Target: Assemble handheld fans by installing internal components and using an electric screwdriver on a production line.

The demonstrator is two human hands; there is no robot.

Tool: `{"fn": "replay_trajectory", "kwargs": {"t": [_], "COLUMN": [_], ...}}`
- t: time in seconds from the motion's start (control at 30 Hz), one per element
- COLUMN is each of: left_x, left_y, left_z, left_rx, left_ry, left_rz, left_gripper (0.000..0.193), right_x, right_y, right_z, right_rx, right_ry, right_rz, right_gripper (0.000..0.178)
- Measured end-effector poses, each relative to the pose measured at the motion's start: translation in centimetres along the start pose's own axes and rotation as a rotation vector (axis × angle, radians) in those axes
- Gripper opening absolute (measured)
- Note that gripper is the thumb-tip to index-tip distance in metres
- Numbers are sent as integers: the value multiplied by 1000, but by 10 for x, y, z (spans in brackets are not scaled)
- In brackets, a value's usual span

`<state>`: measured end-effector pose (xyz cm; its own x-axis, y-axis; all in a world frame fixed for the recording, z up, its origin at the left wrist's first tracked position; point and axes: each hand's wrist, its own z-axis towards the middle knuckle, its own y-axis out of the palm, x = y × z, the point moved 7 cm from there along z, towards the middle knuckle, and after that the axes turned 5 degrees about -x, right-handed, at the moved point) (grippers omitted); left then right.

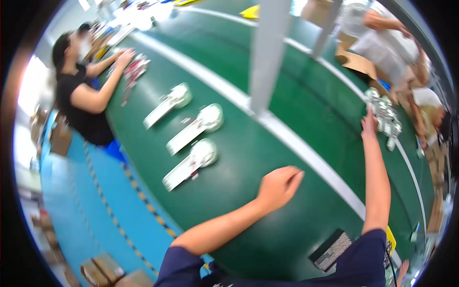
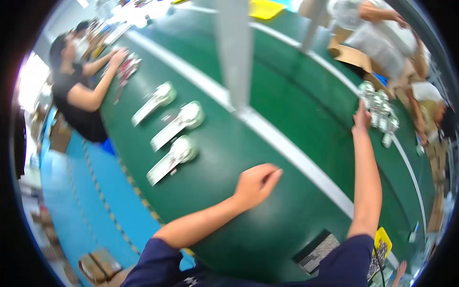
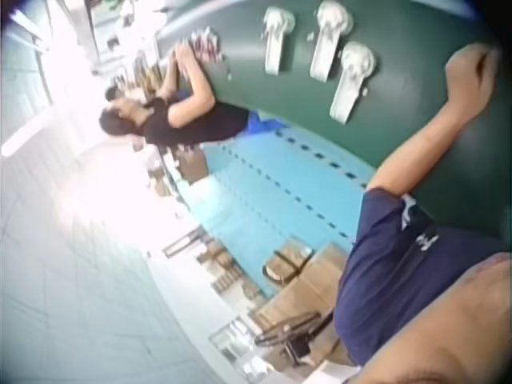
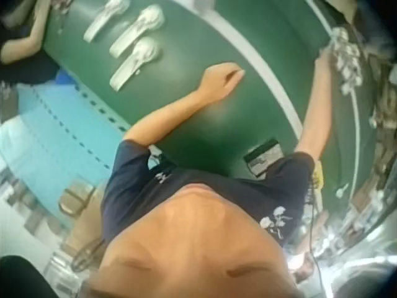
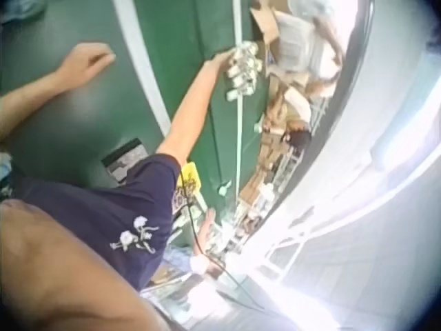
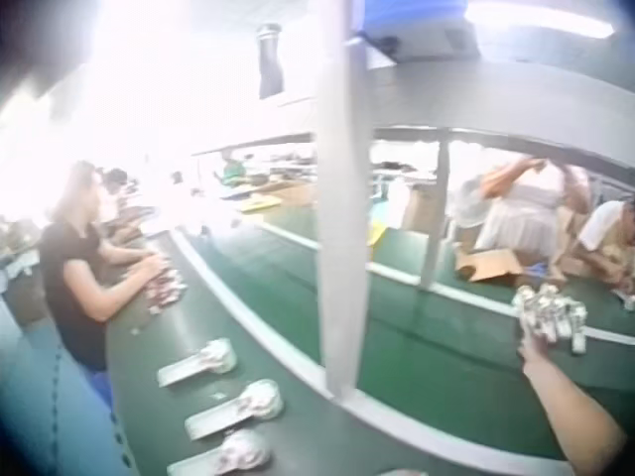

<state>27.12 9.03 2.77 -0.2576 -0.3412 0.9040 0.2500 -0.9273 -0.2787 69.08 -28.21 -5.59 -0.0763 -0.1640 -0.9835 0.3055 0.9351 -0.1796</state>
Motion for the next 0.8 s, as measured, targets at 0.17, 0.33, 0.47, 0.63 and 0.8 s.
{"fn": "replay_trajectory", "kwargs": {"t": [0.17, 0.33, 0.47, 0.63, 0.8], "left_x": [4, 58, 23, 13, -24], "left_y": [-46, -176, -273, -229, -252], "left_z": [-27, -68, -82, -59, -77], "left_rx": [187, 462, 11, -224, -129], "left_ry": [-20, 117, -35, 70, 50], "left_rz": [-168, 229, 541, 663, 756], "left_gripper": [12, 29, 48, 31, 19], "right_x": [-75, -91, -63, -30, -63], "right_y": [71, -17, -95, -186, -238], "right_z": [-361, -548, -606, -627, -607], "right_rx": [-303, -695, -535, 24, 2], "right_ry": [-2, 61, 94, 159, -26], "right_rz": [191, 191, 199, 356, 112], "right_gripper": [55, 34, 26, 17, 16]}}
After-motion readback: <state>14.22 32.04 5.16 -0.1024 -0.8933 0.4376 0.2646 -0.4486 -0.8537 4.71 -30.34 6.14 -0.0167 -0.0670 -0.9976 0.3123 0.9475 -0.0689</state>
